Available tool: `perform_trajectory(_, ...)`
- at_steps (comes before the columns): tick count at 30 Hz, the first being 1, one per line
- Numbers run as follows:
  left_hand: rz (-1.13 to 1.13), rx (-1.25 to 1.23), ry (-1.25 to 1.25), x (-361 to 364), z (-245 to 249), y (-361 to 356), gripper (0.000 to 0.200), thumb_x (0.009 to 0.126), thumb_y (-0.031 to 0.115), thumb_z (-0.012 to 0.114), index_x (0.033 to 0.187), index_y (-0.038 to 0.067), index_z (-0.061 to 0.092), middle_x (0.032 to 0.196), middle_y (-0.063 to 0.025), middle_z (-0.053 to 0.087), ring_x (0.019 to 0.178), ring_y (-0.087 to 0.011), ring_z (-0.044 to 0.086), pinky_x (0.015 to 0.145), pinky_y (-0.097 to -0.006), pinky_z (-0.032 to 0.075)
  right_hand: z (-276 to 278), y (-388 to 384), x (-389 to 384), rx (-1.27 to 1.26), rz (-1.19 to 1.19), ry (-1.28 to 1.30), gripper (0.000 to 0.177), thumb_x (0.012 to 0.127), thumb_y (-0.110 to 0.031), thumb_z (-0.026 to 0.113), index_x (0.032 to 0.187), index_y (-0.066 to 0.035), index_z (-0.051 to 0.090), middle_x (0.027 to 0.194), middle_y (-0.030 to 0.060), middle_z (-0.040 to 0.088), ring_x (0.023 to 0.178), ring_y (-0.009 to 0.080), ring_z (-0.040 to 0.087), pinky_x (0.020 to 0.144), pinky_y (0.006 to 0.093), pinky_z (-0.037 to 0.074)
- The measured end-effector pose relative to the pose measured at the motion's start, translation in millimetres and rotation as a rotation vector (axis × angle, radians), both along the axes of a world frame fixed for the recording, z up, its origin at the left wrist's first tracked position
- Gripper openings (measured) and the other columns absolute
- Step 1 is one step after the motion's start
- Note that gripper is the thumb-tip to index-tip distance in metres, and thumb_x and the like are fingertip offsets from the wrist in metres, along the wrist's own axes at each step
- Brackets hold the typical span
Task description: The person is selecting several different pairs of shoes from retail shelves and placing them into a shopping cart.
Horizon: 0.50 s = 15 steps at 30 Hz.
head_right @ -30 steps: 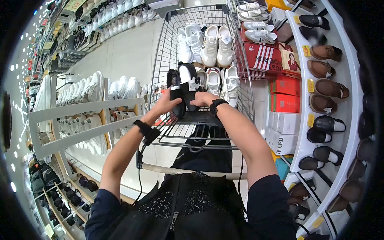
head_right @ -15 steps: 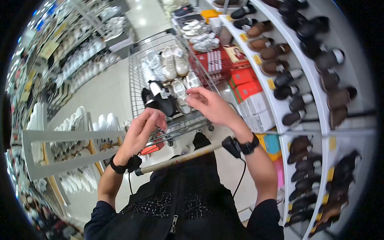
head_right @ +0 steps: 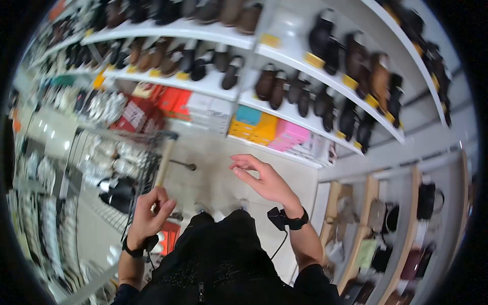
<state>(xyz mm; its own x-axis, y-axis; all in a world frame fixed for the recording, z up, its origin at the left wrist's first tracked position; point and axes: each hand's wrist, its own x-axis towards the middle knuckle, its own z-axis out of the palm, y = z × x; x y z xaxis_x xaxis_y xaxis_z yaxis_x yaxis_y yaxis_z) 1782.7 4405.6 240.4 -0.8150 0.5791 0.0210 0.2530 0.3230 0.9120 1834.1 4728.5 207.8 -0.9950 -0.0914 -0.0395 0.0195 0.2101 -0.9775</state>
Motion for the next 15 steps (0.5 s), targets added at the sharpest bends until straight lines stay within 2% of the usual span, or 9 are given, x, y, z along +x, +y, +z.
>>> perform_trajectory(5, -0.205, 0.018, -0.006, 21.7, -13.5, 100.2, 0.038, 0.089, 0.006, 0.065, 0.063, 0.004, 0.038, 0.052, -0.0021, 0.035, 0.048, -0.0107, 0.030, 0.045, -0.0298, 0.027, -8.1, 80.1, 94.5, -0.038, -0.207, 0.063, 0.035, 0.102, -0.015, 0.056, 0.134, -0.002, 0.053, 0.113, 0.0086, 0.068, 0.110, 0.0178, 0.063, 0.101, 0.0343, 0.045)
perform_trajectory(10, -0.347, 0.019, 0.079, 73.2, -26.8, 224.5, 0.038, 0.088, 0.004, 0.064, 0.060, 0.004, 0.037, 0.051, -0.0039, 0.030, 0.047, -0.0129, 0.027, 0.044, -0.0319, 0.027, -13.5, 167.2, 202.7, -0.023, -0.423, 0.078, 0.034, 0.101, -0.015, 0.058, 0.133, -0.001, 0.054, 0.110, 0.0098, 0.069, 0.108, 0.0170, 0.063, 0.098, 0.0324, 0.046)
perform_trajectory(15, -0.540, 0.075, 0.199, 119.3, -41.7, 344.4, 0.039, 0.086, 0.003, 0.065, 0.060, 0.004, 0.036, 0.050, -0.0079, 0.032, 0.044, -0.0205, 0.030, 0.044, -0.0355, 0.027, -27.2, 254.6, 296.7, -0.076, -0.640, 0.112, 0.032, 0.101, -0.013, 0.057, 0.131, -0.001, 0.056, 0.109, 0.0095, 0.069, 0.107, 0.0168, 0.064, 0.098, 0.0328, 0.047)
